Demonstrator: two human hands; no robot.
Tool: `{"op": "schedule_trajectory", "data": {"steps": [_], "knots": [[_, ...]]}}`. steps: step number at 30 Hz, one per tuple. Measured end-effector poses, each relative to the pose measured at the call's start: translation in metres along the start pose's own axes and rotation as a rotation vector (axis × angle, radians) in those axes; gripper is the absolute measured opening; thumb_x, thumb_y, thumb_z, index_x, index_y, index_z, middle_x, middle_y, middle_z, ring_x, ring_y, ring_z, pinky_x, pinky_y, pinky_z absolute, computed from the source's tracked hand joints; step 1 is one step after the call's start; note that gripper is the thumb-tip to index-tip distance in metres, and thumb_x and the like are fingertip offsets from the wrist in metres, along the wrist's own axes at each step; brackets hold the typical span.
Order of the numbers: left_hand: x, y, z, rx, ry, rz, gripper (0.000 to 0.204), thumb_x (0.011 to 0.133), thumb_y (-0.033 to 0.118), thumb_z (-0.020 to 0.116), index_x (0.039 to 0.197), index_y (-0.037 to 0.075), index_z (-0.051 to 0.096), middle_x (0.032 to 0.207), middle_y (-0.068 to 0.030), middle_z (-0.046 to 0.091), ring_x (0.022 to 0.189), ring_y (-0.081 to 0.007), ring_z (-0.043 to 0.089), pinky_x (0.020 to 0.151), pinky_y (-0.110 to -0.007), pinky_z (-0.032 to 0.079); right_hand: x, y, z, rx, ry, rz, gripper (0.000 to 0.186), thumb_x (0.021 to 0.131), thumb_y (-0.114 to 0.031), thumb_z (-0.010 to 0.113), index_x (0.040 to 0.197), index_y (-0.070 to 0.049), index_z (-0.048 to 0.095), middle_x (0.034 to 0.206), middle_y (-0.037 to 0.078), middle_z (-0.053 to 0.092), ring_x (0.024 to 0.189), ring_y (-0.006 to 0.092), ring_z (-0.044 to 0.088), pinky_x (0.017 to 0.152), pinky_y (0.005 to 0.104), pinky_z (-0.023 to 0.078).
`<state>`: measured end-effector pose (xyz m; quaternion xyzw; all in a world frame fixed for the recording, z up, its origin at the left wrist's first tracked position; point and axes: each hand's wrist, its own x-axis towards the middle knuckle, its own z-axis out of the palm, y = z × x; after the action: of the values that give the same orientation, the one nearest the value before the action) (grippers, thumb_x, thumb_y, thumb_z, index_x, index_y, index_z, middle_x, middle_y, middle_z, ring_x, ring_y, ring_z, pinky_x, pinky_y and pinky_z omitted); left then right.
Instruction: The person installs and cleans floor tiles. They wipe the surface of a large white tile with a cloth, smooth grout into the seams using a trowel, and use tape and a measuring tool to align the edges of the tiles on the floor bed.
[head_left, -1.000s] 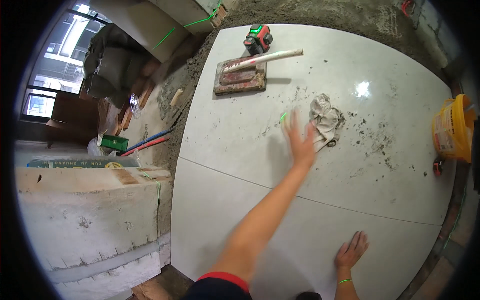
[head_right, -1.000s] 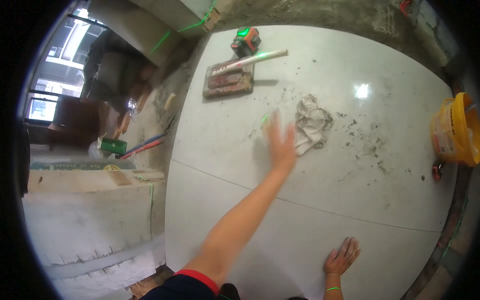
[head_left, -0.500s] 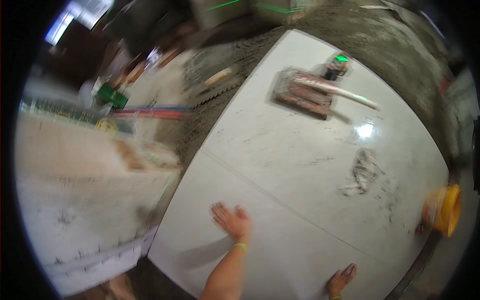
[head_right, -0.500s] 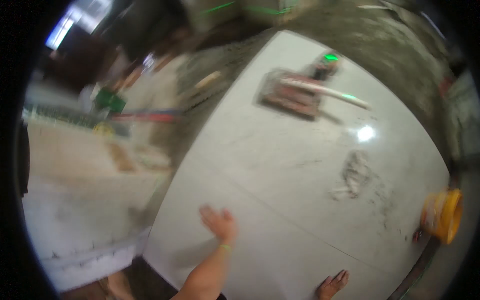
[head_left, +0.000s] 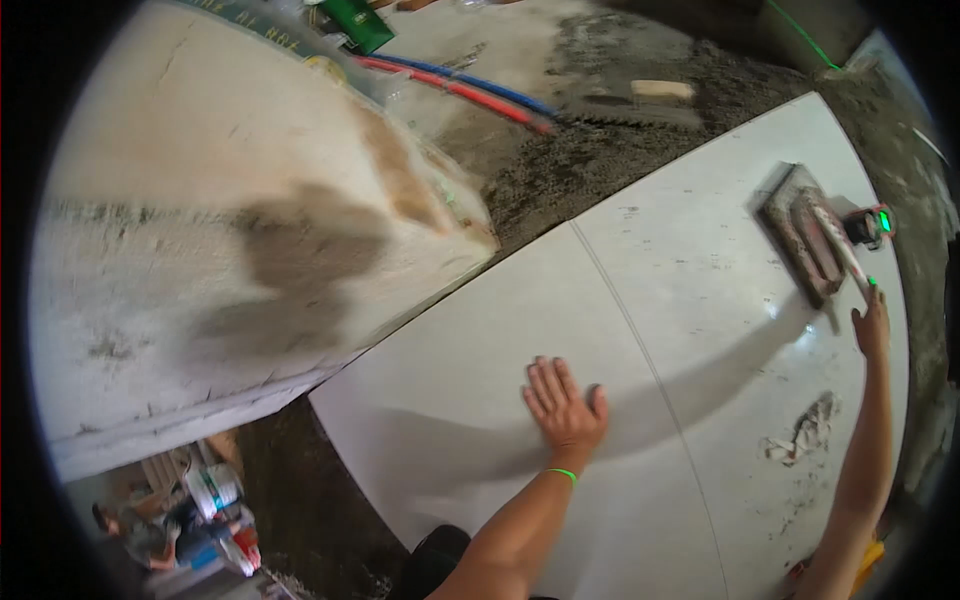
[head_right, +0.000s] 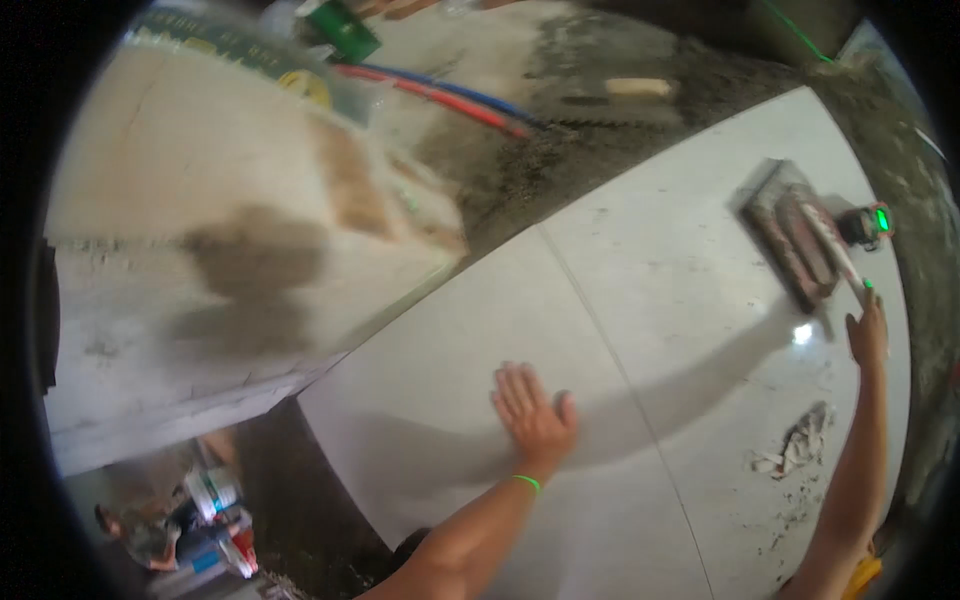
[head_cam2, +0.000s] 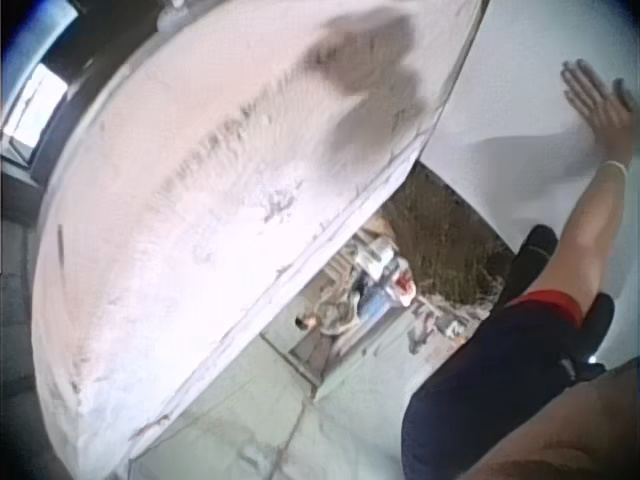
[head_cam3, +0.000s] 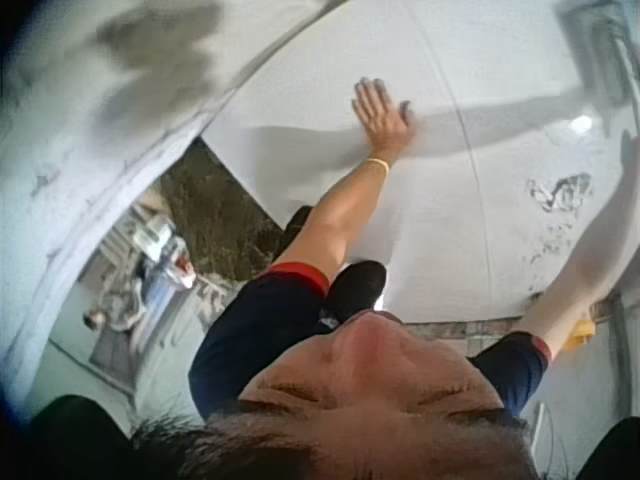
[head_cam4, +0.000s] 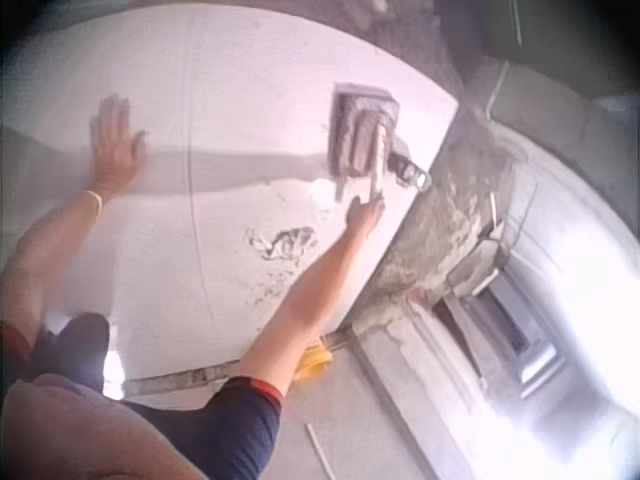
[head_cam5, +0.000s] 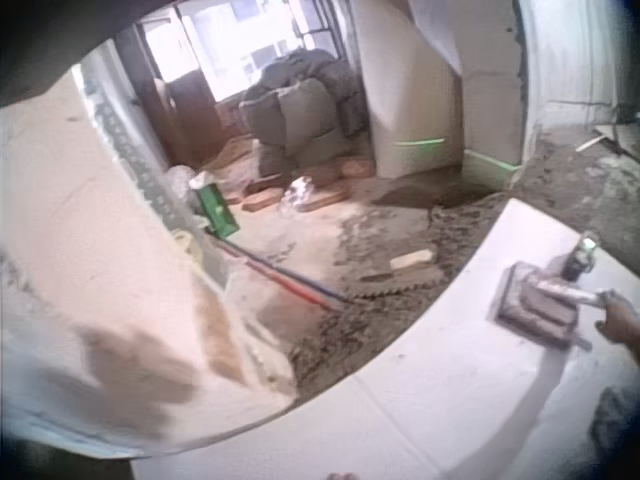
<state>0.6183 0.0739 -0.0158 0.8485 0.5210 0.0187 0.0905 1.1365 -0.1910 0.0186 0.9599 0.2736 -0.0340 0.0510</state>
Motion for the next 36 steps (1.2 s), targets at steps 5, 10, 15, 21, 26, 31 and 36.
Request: {"op": "schedule_trajectory", "data": {"steps": [5,10,15,21,26,31,36], "knots": [[0.002,-0.002,-0.011,-0.05,-0.084,0.002,0.076,0.089,0.044,0.046,0.141,-0.009,0.029,0.149,-0.0287,0.024,0.14,-0.0429,0.017,0.112,-0.056,0.011,0.003,-0.042,-0.019,0.251,-0.326,0.084,0.035,0.087,-0.031,0.063,0.085,0.004,0.06,0.059,0.014,0.055,0.051,0.0265,0.052,0.05,0.0422,0.041],[-0.005,-0.008,-0.009,-0.135,-0.003,-0.012,0.075,0.09,0.044,0.046,0.142,-0.007,0.029,0.15,-0.0273,0.022,0.142,-0.0404,0.015,0.113,-0.055,0.009,-0.171,-0.135,-0.08,0.435,-0.289,0.188,0.031,0.085,-0.027,0.064,0.077,0.001,0.053,0.055,0.004,0.044,0.051,0.0117,0.041,0.047,0.0333,0.036],[-0.016,-0.022,-0.002,-0.235,0.075,-0.018,0.069,0.091,0.039,0.044,0.141,-0.006,0.031,0.152,-0.0241,0.021,0.143,-0.0371,0.013,0.114,-0.052,0.006,-0.388,-0.177,-0.088,0.787,-0.493,0.384,0.024,0.078,-0.018,0.069,0.074,-0.004,0.05,0.057,0.001,0.048,0.041,0.0098,0.043,0.038,0.0271,0.035],[-0.044,-0.061,-0.018,-0.276,0.073,0.378,0.068,0.093,0.038,0.043,0.142,-0.007,0.03,0.152,-0.0212,0.022,0.143,-0.0346,0.015,0.116,-0.046,0.008,-0.687,-0.237,-0.018,0.632,-0.554,0.51,0.054,0.093,-0.039,0.057,0.125,0.004,0.052,0.111,0.024,0.061,0.105,0.0303,0.058,0.088,0.0405,0.045],[-0.123,-0.163,-0.015,-0.274,-0.15,0.938,0.068,0.093,0.037,0.045,0.144,-0.004,0.027,0.154,-0.0169,0.021,0.143,-0.0295,0.016,0.118,-0.04,0.008,-0.862,-0.265,0.014,0.621,-0.268,0.293,0.047,0.091,-0.033,0.06,0.122,0.002,0.054,0.109,0.026,0.062,0.103,0.0397,0.058,0.085,0.0418,0.046],[-0.196,-0.275,-0.018,-0.348,-0.226,0.938,0.068,0.09,0.029,0.05,0.145,-0.002,0.024,0.155,-0.0147,0.018,0.145,-0.0262,0.011,0.118,-0.039,0.008,-0.886,-0.218,0.044,0.4,-0.267,0.041,0.038,0.093,-0.031,0.057,0.114,0.0,0.058,0.099,0.022,0.065,0.09,0.0379,0.062,0.077,0.0416,0.048],[-0.245,-0.428,-0.066,-0.35,-0.325,0.7,0.071,0.09,0.028,0.051,0.146,-0.002,0.02,0.156,-0.0149,0.013,0.145,-0.0274,0.007,0.118,-0.042,0.005,-0.895,-0.212,0.068,0.391,-0.168,0.344,0.032,0.085,-0.021,0.064,0.095,0.009,0.059,0.079,0.025,0.063,0.074,0.037,0.062,0.068,0.0432,0.047]]}}
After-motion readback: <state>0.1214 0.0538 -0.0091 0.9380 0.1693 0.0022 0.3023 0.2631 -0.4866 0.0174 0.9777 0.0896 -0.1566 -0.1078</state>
